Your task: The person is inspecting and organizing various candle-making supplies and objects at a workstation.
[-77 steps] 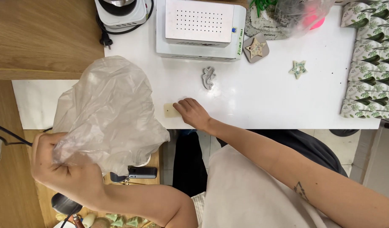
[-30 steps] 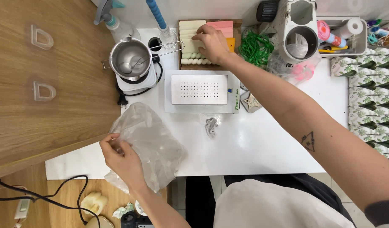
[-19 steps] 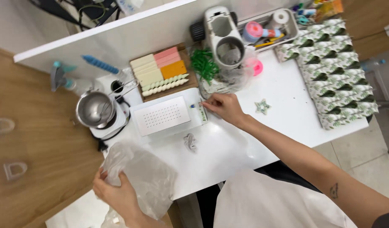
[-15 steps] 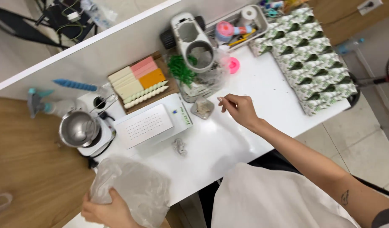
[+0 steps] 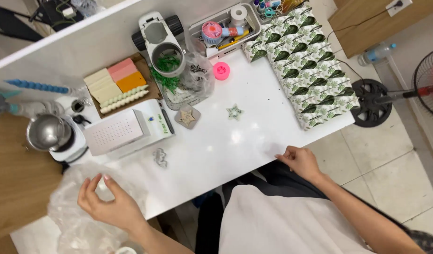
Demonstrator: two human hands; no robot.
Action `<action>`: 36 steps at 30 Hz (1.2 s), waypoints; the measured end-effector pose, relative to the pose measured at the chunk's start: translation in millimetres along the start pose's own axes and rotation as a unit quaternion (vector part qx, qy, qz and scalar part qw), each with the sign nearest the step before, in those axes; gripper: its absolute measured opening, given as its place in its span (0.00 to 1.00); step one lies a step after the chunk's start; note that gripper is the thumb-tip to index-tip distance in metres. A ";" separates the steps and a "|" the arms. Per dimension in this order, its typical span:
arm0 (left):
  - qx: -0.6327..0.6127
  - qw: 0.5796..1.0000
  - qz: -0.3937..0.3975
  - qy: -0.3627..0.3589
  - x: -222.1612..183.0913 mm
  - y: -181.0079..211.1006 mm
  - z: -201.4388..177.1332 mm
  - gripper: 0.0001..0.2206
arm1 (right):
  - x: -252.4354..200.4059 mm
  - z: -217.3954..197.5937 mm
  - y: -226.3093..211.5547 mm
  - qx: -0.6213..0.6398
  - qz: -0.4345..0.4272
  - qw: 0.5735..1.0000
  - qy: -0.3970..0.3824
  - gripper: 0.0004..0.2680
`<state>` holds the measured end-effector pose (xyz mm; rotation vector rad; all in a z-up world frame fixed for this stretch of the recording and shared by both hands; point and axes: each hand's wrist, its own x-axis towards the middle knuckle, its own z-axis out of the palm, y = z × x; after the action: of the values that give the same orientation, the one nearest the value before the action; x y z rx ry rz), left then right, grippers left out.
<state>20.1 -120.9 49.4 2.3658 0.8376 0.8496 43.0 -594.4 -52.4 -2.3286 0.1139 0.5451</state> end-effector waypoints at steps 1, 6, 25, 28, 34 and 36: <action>-0.041 0.999 0.011 0.009 -15.2 23.7 3.4 0.03 | -8.0 -6.0 15.8 -0.084 0.067 0.994 0.004 0.14; -0.054 0.996 -0.064 -0.005 -124.4 109.2 27.8 0.06 | 13.2 36.6 191.2 0.137 0.168 0.967 -0.133 0.11; -0.049 0.916 -0.077 -0.390 -324.7 216.0 63.2 0.12 | 129.8 106.7 267.9 0.822 0.336 0.457 0.055 0.31; 0.024 0.880 -0.089 -0.467 -360.4 167.3 79.8 0.12 | 118.0 84.0 241.8 0.826 0.284 0.486 0.025 0.35; 0.048 0.839 -0.089 -0.534 -409.2 114.4 94.0 0.14 | 138.2 188.6 399.6 0.906 -0.079 0.354 -0.221 0.23; 0.084 0.829 -0.096 -0.544 -404.7 137.3 89.0 0.14 | 116.1 162.8 371.5 0.904 0.033 0.388 -0.178 0.24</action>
<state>-116.9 -512.8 -85.3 2.3016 0.6054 -0.6872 3.7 -746.1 -444.1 0.0364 0.3518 0.4359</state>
